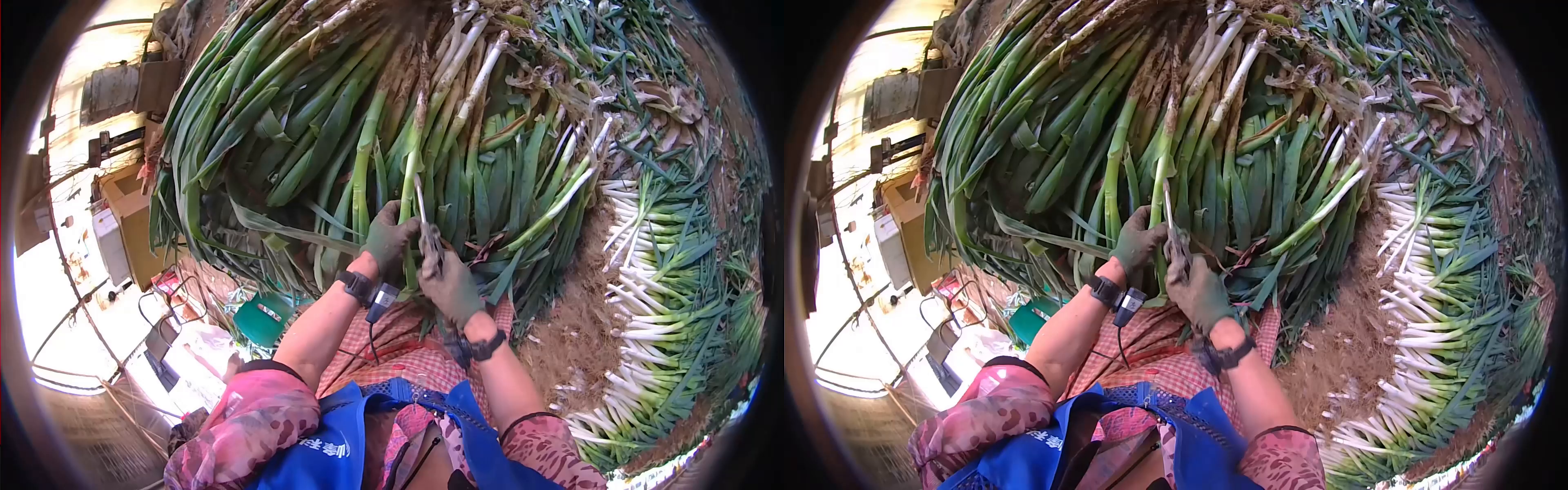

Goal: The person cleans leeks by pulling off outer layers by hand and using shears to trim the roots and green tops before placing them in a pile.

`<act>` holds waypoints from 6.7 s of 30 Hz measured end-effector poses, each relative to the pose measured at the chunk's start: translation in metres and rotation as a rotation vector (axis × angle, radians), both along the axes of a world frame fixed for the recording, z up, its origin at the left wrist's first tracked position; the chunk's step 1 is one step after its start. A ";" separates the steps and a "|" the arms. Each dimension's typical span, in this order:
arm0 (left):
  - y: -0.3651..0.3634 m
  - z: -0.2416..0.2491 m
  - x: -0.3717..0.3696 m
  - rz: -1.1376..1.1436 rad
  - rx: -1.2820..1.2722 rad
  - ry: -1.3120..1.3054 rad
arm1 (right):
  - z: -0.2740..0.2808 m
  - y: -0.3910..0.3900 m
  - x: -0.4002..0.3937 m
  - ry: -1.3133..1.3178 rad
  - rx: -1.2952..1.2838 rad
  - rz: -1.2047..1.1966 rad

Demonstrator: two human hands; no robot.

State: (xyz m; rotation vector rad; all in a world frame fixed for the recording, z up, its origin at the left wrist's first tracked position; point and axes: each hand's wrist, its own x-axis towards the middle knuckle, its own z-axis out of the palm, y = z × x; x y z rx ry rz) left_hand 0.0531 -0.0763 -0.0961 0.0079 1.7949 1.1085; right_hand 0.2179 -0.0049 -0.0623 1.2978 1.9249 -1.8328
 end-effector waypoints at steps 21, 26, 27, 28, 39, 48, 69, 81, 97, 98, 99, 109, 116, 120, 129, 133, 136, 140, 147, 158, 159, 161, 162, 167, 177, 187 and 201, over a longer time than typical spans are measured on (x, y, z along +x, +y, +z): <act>-0.028 0.014 0.018 0.017 -0.034 -0.186 | -0.035 0.104 -0.134 -0.122 0.218 -0.028; -0.030 0.010 0.019 -0.017 -0.011 -0.176 | -0.040 0.125 -0.146 -0.012 0.331 0.059; -0.032 0.010 0.020 -0.030 -0.017 -0.166 | -0.036 0.121 -0.143 -0.031 0.295 0.056; -0.032 0.011 0.021 -0.043 -0.023 -0.156 | -0.029 0.115 -0.136 -0.051 0.259 0.053; -0.056 -0.003 0.046 -0.093 0.011 -0.251 | -0.038 0.145 -0.180 -0.058 0.284 0.078; -0.059 -0.010 0.068 -0.085 -0.041 -0.291 | -0.048 0.132 -0.160 -0.011 0.320 -0.083; 0.057 0.114 -0.278 -0.812 -0.794 1.458 | -0.078 0.254 0.030 -0.601 0.664 0.051; 0.065 0.029 -0.066 -0.676 -0.534 0.421 | -0.059 0.051 -0.044 0.140 -0.564 -0.559; 0.030 0.004 -0.047 -0.166 -0.016 -0.110 | -0.024 0.029 -0.031 -0.019 -0.083 -0.252; 0.036 0.020 -0.047 -0.152 -0.121 -0.210 | -0.026 0.019 -0.021 -0.008 -0.045 -0.233; 0.031 0.015 -0.045 -0.126 -0.085 -0.247 | -0.018 0.003 -0.012 -0.075 0.092 -0.116; 0.005 0.008 -0.036 -0.036 0.049 -0.347 | 0.037 -0.008 -0.009 -0.074 0.004 -0.002; 0.006 0.022 -0.030 -0.040 -0.017 -0.400 | -0.007 0.044 -0.070 -0.174 0.208 -0.097; 0.004 0.021 -0.020 0.031 0.048 -0.422 | -0.031 0.104 -0.110 -0.075 0.234 -0.184; -0.008 0.000 0.004 -0.037 0.060 -0.326 | -0.111 0.098 -0.088 0.051 0.154 -0.188; 0.013 0.025 0.036 -0.315 -0.039 0.106 | -0.049 0.144 -0.122 0.301 -0.082 -0.234; 0.019 0.037 0.042 -0.394 0.120 -0.098 | -0.038 0.164 -0.101 0.304 -0.117 -0.247; 0.025 -0.011 0.052 -0.460 -0.223 0.636 | -0.075 0.192 -0.034 0.392 0.086 -0.316; 0.056 -0.083 0.071 -1.010 -0.681 0.542 | -0.110 0.151 0.056 -0.082 0.174 -0.294; 0.065 -0.086 0.092 -0.946 -0.683 0.447 | -0.052 -0.008 0.073 -0.308 0.127 -0.177; 0.070 -0.087 0.092 -0.916 -0.715 0.405 | -0.044 -0.008 0.075 -0.405 0.081 -0.131; 0.074 -0.087 0.094 -0.853 -0.715 0.381 | -0.040 -0.011 0.080 -0.453 0.084 -0.096; 0.079 -0.080 0.091 -0.818 -0.707 0.329 | -0.038 -0.011 0.081 -0.472 0.084 -0.078; 0.045 -0.108 0.070 -0.519 -0.298 -0.060 | -0.035 -0.016 0.083 -0.392 0.088 -0.103; 0.031 -0.099 0.092 -0.387 -0.149 -0.062 | -0.073 0.097 0.012 -0.413 0.175 -0.183; 0.045 -0.070 0.097 -0.451 -0.219 -0.039 | -0.142 0.195 -0.027 -0.316 0.151 -0.102; 0.093 -0.013 0.042 -0.802 0.107 1.000 | -0.084 0.183 0.035 -0.504 0.199 -0.073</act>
